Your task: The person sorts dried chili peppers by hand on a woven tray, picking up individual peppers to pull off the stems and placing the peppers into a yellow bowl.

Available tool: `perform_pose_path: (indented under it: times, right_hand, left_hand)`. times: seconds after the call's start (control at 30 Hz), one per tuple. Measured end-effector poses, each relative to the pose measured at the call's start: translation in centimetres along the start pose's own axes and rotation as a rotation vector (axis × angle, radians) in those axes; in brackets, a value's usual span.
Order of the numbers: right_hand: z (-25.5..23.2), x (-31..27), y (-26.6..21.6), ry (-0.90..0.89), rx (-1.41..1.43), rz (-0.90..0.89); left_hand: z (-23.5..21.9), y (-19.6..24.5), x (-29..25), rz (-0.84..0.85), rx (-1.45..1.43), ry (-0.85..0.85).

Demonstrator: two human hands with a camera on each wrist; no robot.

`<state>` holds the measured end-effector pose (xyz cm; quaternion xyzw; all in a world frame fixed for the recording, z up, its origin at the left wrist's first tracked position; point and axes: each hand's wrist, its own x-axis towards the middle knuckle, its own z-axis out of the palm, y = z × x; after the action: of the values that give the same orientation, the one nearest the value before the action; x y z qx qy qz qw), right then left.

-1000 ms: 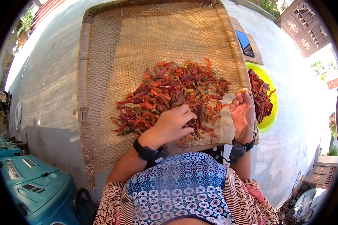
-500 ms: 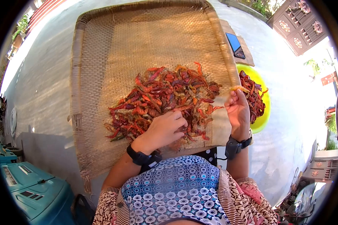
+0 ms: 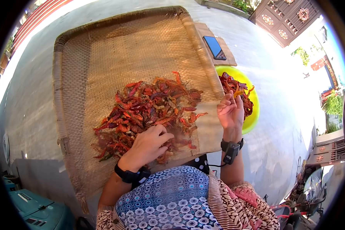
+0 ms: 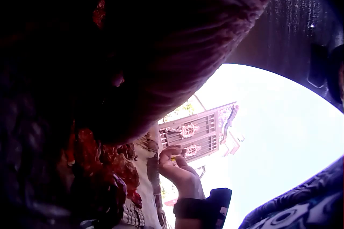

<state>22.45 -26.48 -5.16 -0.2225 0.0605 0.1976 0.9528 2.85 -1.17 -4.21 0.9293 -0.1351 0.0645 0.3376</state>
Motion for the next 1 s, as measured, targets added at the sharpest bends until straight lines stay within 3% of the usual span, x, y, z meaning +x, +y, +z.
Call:
perform_pose_path:
  times: [0.07, 0.2, 0.27, 0.3, 0.37, 0.43, 0.5, 0.57, 0.7, 0.8, 0.9, 1.0]
  right_hand:
    - [-0.5, -0.2, 0.2, -0.04, 0.032, 0.059]
    - [0.5, -2.5, 4.1, -0.04, -0.351, 0.211]
    - [1.6, -3.5, 6.1, -0.149, -0.613, 0.196]
    - [2.5, -4.1, 7.0, -0.12, -0.748, 0.235]
    - [3.2, -4.7, 8.4, -0.349, -0.97, 0.203]
    - [3.9, -5.1, 9.8, -0.512, -1.127, 0.216]
    - [4.4, -5.7, 10.4, -0.693, -1.342, -0.048]
    - [4.1, -5.5, 11.4, -0.798, -1.542, -0.161]
    - [5.1, -5.8, 11.5, -0.786, -1.471, -0.117]
    - [4.3, -5.4, 12.3, -0.777, -1.405, -0.244]
    - [4.4, -5.3, 11.6, -0.814, -1.498, -0.211]
    - [4.6, -5.5, 11.2, -0.799, -1.49, -0.141]
  left_hand:
    - [0.0, 0.3, 0.0, -0.013, 0.005, 0.016]
    - [0.2, 0.3, 0.2, -0.064, -0.022, 0.019]
    - [0.2, 0.5, 0.3, -0.13, -0.097, 0.093]
    - [0.2, 0.4, 0.3, -0.186, -0.144, 0.137]
    - [0.1, 0.6, 0.4, -0.29, -0.323, 0.274]
    - [0.1, 0.3, 0.4, -0.238, -0.296, 0.426]
    - [0.4, -0.7, 0.3, -0.205, -0.404, 0.478]
    - [0.8, -0.8, 0.0, -0.242, -0.611, 0.508]
    - [0.6, -0.5, 0.2, -0.329, -0.723, 0.585]
    - [0.5, -0.3, 0.3, -0.41, -0.859, 0.598]
    - [0.6, -0.7, 0.3, -0.389, -0.895, 0.597]
    - [0.0, -0.1, 0.1, -0.472, -0.845, 0.681]
